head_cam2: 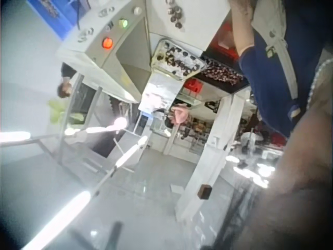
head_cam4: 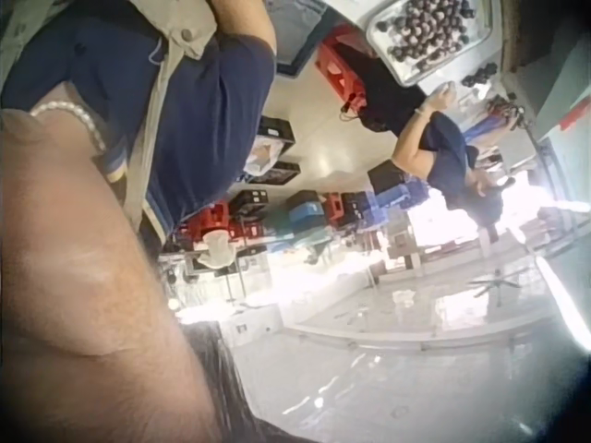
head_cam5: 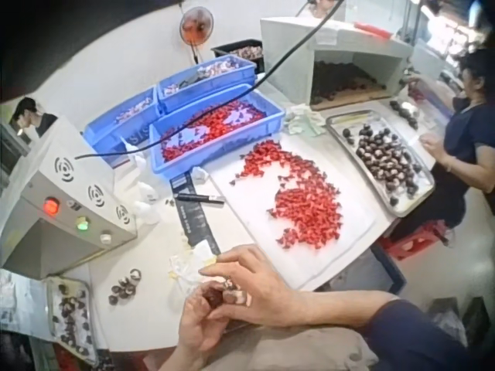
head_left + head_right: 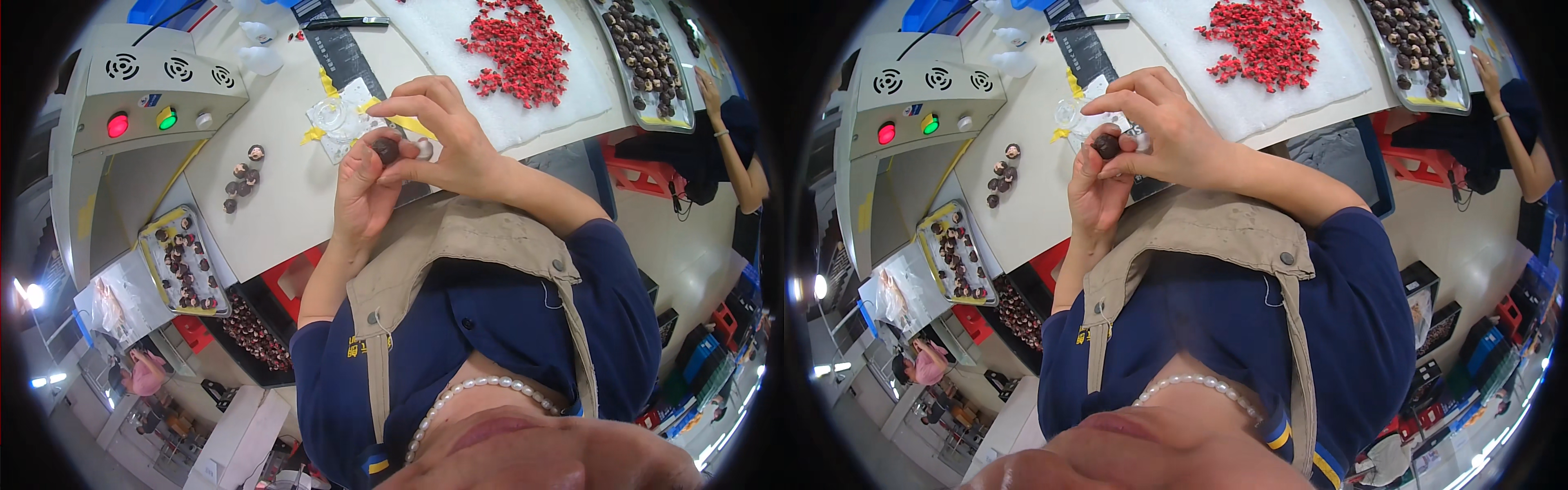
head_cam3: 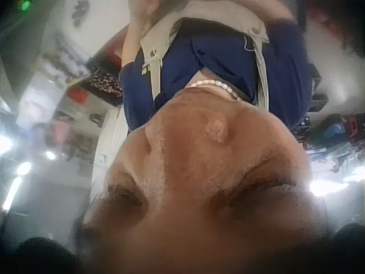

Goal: The person decorates small figurine heads by picking them up, attaching small red bow accessories to each head by hand with glue, and placing the finished heads onto the table and tray.

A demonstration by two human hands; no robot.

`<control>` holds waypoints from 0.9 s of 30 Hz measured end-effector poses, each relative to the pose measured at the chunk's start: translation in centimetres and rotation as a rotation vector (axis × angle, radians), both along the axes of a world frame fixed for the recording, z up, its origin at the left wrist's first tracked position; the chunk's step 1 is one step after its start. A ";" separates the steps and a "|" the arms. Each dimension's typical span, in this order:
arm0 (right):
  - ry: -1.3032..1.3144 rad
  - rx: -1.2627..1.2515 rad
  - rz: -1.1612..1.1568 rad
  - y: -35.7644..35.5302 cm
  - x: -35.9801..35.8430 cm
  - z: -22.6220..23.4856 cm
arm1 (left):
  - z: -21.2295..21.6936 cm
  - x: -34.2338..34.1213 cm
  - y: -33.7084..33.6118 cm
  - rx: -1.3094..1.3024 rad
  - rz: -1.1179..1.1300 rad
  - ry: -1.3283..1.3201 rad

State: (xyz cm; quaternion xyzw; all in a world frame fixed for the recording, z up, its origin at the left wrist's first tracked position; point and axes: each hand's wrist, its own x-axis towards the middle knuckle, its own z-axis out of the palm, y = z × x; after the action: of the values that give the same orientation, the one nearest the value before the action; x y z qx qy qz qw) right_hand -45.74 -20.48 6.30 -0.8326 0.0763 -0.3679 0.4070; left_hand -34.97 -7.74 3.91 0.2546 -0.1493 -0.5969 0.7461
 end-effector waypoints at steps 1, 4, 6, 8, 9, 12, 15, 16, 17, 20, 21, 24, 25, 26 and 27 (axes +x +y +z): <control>-0.019 -0.005 -0.002 -0.1 -0.2 0.1 | -0.1 0.0 0.0 -0.003 -0.005 0.000; -0.095 0.073 -0.019 0.0 -0.6 -0.2 | -0.1 0.5 0.4 0.080 0.085 -0.034; -0.115 0.089 -0.017 -0.4 -1.1 -0.2 | 0.0 1.1 1.0 0.113 0.173 -0.053; -0.034 0.062 -0.070 -1.0 -1.9 -1.0 | -0.3 3.0 2.8 0.099 0.275 -0.115; 0.007 0.017 -0.156 -1.8 -2.1 -1.6 | -0.7 4.3 3.7 0.079 0.324 -0.118; 0.095 -0.192 -0.360 -5.4 -3.4 -3.0 | 0.0 8.8 8.0 0.085 0.610 -0.340; 0.190 -0.402 -0.477 -9.4 -3.3 -5.2 | 0.2 14.6 13.9 0.351 0.989 -0.985; 0.230 -0.437 -0.521 -10.4 -3.2 -5.4 | 0.6 15.7 15.1 0.537 1.076 -1.167; 0.270 -0.474 -0.567 -10.9 -3.1 -5.4 | 0.9 16.9 16.4 0.728 1.152 -1.346; 0.457 -0.549 -0.649 -11.1 -1.7 -4.3 | -0.1 22.2 22.9 1.151 1.131 -1.525; 0.519 -0.556 -0.630 -11.2 -1.4 -4.3 | -0.7 23.7 24.4 1.284 1.108 -1.710; 0.644 -0.574 -0.572 -11.0 -0.6 -4.0 | -1.3 26.3 25.5 1.812 0.919 -1.967; 0.668 -0.573 -0.552 -10.8 -0.5 -3.7 | -1.8 26.9 24.9 1.767 1.019 -2.047; 0.691 -0.571 -0.529 -10.8 -0.3 -3.7 | -2.1 27.0 24.2 1.722 1.117 -2.128; 0.677 -0.563 -0.518 -10.7 -0.2 -3.6 | -1.6 26.4 22.7 1.522 1.087 -1.988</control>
State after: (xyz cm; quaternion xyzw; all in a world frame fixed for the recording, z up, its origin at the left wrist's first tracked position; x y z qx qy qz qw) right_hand -45.89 -31.21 2.67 -0.9363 0.3055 -0.1724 0.0147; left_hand -8.57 14.92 2.29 0.9430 -0.1375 0.2686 0.1401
